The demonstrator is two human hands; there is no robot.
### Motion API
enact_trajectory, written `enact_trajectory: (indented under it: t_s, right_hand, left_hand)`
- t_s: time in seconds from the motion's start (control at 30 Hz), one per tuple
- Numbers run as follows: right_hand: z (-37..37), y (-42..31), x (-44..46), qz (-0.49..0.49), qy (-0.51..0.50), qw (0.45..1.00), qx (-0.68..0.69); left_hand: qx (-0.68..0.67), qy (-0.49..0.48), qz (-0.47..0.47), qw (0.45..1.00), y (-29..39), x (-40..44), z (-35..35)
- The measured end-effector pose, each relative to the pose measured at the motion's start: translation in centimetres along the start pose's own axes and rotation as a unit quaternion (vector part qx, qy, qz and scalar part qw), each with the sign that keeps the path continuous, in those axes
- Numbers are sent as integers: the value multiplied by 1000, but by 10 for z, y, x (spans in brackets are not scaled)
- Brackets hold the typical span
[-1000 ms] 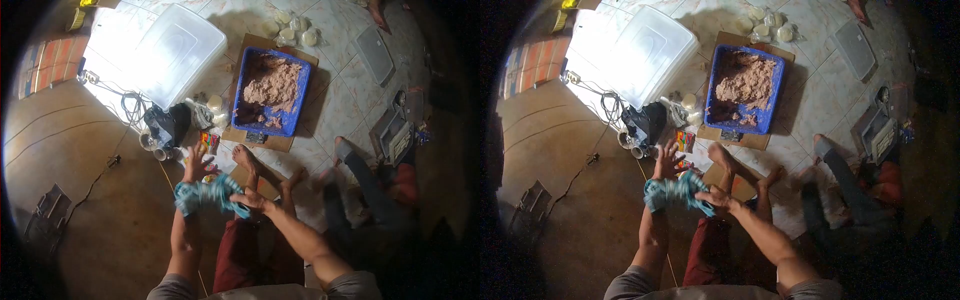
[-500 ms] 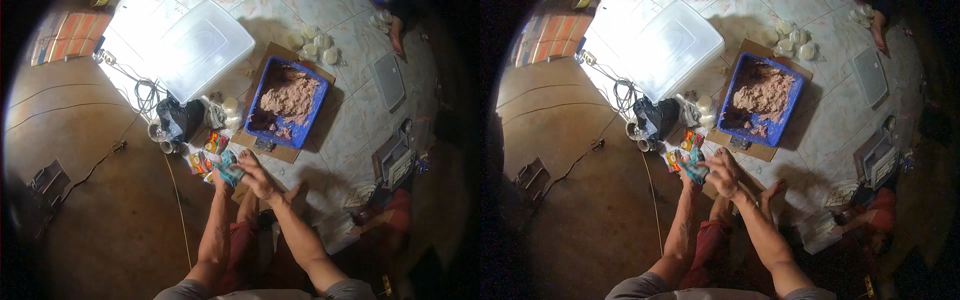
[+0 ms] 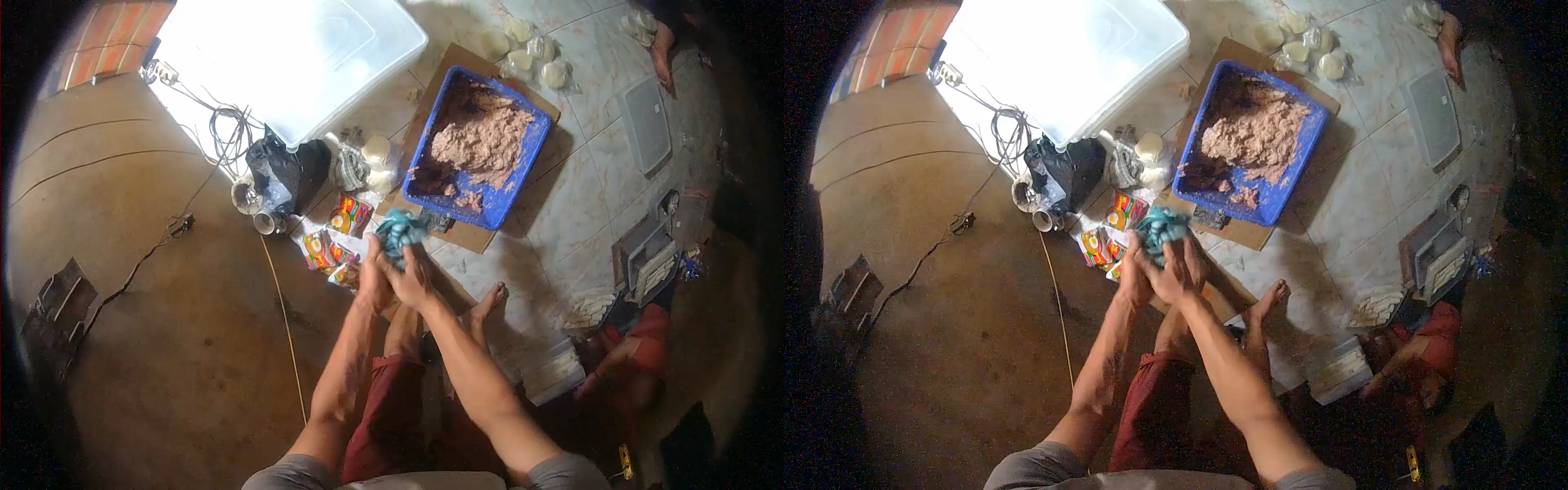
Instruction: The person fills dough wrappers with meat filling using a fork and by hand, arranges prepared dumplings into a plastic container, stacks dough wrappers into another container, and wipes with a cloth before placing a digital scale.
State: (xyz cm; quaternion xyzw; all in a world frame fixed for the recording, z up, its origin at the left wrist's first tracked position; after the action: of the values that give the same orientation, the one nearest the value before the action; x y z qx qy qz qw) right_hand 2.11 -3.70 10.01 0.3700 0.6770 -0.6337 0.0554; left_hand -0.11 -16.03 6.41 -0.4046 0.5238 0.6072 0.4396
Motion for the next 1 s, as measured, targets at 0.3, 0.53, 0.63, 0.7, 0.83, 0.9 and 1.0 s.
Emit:
enact_trajectory:
  t_s: [0.3,0.53,0.63,0.7,0.83,0.9,1.0]
  right_hand:
    - [-41,112,6,252,39,946,200]
    - [-24,103,-15,257,-16,952,165]
    - [-15,131,-5,277,9,944,177]
    - [13,130,15,293,-23,883,366]
    - [36,71,34,295,-10,890,346]
    - [27,61,41,203,13,935,292]
    - [4,32,24,209,7,932,297]
  left_hand:
    - [577,196,396,686,115,96,-31]
    - [709,180,330,596,106,235,-55]
    - [568,170,401,698,111,173,-45]
    - [523,36,316,791,97,105,-17]
    - [458,-235,188,837,46,6,7]
    - [508,-214,137,823,90,-24,9]
    - [682,78,436,582,203,-25,4]
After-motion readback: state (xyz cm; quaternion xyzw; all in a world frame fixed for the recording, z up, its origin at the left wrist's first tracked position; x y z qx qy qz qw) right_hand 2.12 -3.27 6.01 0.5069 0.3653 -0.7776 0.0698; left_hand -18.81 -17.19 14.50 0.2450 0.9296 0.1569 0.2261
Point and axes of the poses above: each hand's wrist, its own x-axis towards the middle knuckle, its own z-axis out of the palm, y = z × x, the point moved 8 cm from there along x, towards the middle knuckle, and after that the axes turned 5 degrees about x, right-handed, at the moved point
